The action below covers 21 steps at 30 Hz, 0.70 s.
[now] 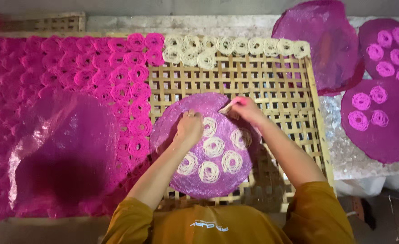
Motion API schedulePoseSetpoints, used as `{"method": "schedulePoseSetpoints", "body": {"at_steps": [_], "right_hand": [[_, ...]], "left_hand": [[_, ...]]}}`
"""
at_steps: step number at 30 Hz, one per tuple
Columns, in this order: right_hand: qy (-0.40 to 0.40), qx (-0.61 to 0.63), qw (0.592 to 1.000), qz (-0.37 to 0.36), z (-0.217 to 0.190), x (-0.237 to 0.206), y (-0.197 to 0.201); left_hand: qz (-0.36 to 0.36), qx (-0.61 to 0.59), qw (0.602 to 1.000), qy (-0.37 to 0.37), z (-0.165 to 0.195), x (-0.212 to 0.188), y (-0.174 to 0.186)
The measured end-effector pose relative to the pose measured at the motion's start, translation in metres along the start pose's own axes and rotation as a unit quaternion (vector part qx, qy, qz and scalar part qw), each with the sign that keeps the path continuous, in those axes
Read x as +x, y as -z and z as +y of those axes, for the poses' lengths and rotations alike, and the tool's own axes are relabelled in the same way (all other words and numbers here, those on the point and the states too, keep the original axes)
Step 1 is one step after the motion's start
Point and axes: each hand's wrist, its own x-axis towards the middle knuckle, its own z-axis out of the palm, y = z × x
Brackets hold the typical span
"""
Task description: The person repeatedly picks up small white coiled items from a wooden lattice tray and places them onto a pink glittery circular mat. They continue this process, filling the mat with the coils and occasionally moving the mat to a different tray.
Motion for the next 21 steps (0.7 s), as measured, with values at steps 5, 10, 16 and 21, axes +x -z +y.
{"method": "schedulePoseSetpoints", "body": {"at_steps": [5, 10, 16, 21], "right_hand": [[-0.145, 0.348, 0.924, 0.065, -0.032, 0.053, 0.053], [-0.096, 0.367, 0.916, 0.132, -0.077, 0.107, 0.047], [-0.020, 0.347, 0.920, 0.180, -0.093, 0.148, 0.014], [0.123, -0.166, 0.921, 0.330, -0.089, 0.147, 0.009]], "left_hand": [[-0.067, -0.132, 0.987, 0.054, 0.001, -0.008, -0.004], [-0.085, -0.248, 0.963, 0.057, -0.002, -0.010, -0.002], [-0.153, -0.500, 0.841, 0.138, -0.009, -0.012, -0.002], [-0.177, -0.520, 0.819, 0.163, -0.013, -0.007, 0.020]]}}
